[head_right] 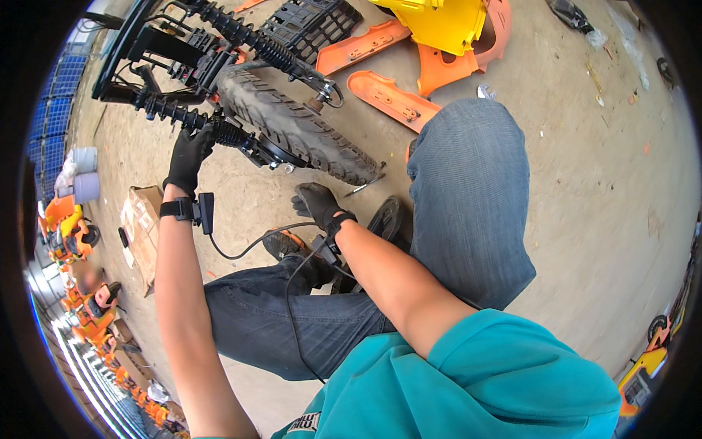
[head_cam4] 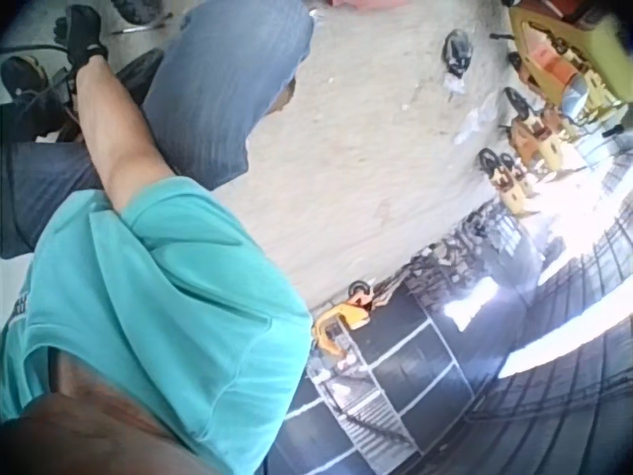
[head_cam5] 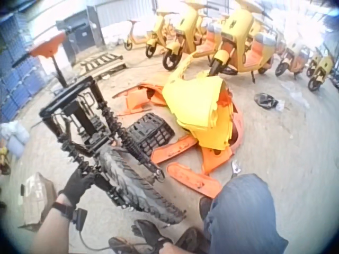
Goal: The person works on the rear wheel of a scooter frame by hand, then lifts and aligns a black plastic component onto the rear of the vehicle.
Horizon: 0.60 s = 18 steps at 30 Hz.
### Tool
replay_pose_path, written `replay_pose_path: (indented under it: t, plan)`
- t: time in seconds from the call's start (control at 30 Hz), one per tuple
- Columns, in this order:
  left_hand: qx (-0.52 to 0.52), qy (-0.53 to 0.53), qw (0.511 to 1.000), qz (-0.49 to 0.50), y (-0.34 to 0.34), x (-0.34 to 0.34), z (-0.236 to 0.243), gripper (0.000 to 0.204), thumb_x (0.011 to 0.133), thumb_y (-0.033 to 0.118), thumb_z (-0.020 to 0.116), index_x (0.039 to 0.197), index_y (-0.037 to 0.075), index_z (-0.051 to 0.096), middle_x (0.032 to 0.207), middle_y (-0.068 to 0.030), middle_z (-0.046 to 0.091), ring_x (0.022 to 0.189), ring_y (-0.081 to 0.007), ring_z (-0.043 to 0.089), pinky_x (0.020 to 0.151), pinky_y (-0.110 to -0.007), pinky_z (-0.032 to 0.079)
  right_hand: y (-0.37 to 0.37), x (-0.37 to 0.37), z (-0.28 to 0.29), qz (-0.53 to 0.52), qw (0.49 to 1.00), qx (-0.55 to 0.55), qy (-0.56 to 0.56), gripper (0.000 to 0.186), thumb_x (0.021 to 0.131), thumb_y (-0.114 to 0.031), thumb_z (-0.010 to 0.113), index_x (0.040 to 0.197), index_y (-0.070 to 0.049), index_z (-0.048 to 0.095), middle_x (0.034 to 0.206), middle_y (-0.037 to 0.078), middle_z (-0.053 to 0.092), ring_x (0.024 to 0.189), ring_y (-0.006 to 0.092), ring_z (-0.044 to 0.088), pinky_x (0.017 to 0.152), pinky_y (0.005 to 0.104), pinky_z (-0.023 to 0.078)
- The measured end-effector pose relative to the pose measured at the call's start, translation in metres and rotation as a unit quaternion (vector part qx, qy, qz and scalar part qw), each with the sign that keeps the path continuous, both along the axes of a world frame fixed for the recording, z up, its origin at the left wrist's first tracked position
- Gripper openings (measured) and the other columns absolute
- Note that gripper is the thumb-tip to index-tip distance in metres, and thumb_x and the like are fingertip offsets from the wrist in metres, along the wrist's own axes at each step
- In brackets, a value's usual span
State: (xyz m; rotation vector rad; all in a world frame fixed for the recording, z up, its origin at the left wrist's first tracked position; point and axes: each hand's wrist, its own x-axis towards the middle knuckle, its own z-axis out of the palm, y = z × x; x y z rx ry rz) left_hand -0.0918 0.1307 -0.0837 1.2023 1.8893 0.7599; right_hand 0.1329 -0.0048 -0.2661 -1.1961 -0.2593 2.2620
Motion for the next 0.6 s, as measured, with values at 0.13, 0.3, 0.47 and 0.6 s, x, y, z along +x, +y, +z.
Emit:
replay_pose_path:
  t: [0.13,0.3,0.47,0.6]
  plan:
    - [-0.007,0.012,1.0,-0.022,-0.006,0.005,0.006,0.034,0.088,0.033,0.069,0.107,0.009,0.054,0.085,-0.0006,0.061,0.074,-0.009,0.055,0.065,-0.026,0.046,-0.006,0.018,-0.001,0.002,1.0,-0.004,-0.011,0.029,0.094,-0.029,0.054,0.108,-0.004,0.061,0.093,0.01,0.066,0.081,0.0204,0.065,0.074,0.0352,0.055]
    - [-0.022,0.064,0.997,-0.034,-0.004,0.008,0.007,0.035,0.086,0.031,0.072,0.106,0.009,0.052,0.085,-0.0009,0.061,0.072,-0.0093,0.055,0.063,-0.026,0.047,-0.005,0.025,-0.002,-0.002,1.0,0.0,-0.009,0.033,0.095,-0.033,0.051,0.103,-0.003,0.064,0.088,0.009,0.066,0.077,0.0186,0.064,0.069,0.0329,0.055]
    - [-0.023,0.031,0.999,-0.029,-0.009,0.013,0.01,0.036,0.089,0.025,0.069,0.115,0.012,0.049,0.098,-0.0021,0.062,0.08,-0.0117,0.061,0.067,-0.027,0.05,0.009,0.015,-0.001,-0.013,1.0,-0.008,-0.011,0.042,0.096,-0.043,0.05,0.101,-0.004,0.065,0.09,0.009,0.068,0.077,0.0184,0.065,0.07,0.033,0.055]
    - [-0.015,-0.095,0.995,-0.019,-0.024,0.021,0.02,0.058,0.088,0.018,0.069,0.133,0.006,0.036,0.11,-0.0099,0.06,0.097,-0.0175,0.06,0.079,-0.031,0.051,0.018,0.001,-0.006,-0.004,1.0,-0.019,0.007,0.043,0.097,-0.044,0.052,0.112,-0.005,0.064,0.103,0.012,0.068,0.087,0.0205,0.065,0.079,0.0344,0.055]
